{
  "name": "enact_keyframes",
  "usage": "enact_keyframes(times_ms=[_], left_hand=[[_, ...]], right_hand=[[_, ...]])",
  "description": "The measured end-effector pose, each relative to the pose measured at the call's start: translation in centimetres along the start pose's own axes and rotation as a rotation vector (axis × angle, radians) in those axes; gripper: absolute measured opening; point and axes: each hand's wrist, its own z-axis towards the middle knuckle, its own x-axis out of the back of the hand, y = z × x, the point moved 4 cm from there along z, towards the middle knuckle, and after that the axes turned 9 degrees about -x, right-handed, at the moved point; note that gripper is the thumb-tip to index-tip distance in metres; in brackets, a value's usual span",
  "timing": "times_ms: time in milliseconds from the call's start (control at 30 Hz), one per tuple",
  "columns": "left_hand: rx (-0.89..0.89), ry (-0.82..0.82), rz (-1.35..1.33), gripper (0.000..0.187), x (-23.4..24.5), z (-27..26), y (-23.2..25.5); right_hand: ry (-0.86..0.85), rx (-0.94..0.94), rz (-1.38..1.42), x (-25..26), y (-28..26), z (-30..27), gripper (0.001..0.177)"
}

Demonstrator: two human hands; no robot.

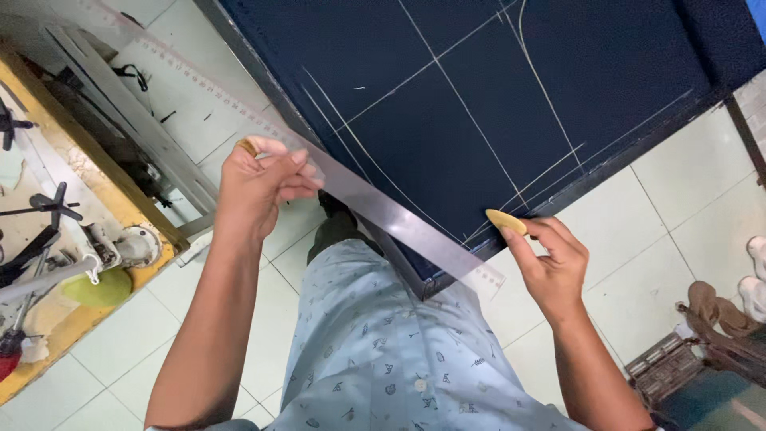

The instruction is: The person marks a piece of dark blue fabric with chalk while using a ruler to guide the lines. They draw several straight and curved lines across the material.

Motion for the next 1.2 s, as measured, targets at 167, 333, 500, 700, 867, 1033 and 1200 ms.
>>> enact_keyframes(times_ms=[167,333,500,700,867,1033,1200], left_hand=[[-0.056,-0.053,0.024,0.039,-1.4,1.7,-0.4],[-0.135,-0.091,0.049,0.036,-1.4,4.0,-1.3],[-0.187,-0.002,0.081,0.044,-0.9,4.3,-1.9],[-0.215,0.081,0.128,0.041,-1.1,2.4,-1.2],[-0.178,0.168,0.079,0.042,-0.1,1.2,-2.6],[-0.162,0.222,0.005,0.042,0.7,0.4,-4.1],[-0.146,0.284,-0.086,0.040,1.0,-1.0,-4.5]], right_hand=[[-0.004,0.068,-0.012,-0.1,0.0,0.1,0.011],[-0.016,0.153,-0.072,-0.3,-1.0,-0.2,0.011],[-0.004,0.209,-0.144,-0.3,-0.8,-0.2,0.011],[-0.081,0.260,-0.143,-1.9,-2.9,1.5,0.008],[-0.167,0.337,-0.125,-4.1,-5.4,3.7,0.007],[-0.281,0.393,-0.169,-6.4,-7.3,5.7,0.007],[-0.415,0.462,-0.150,-8.8,-10.2,7.4,0.008]])
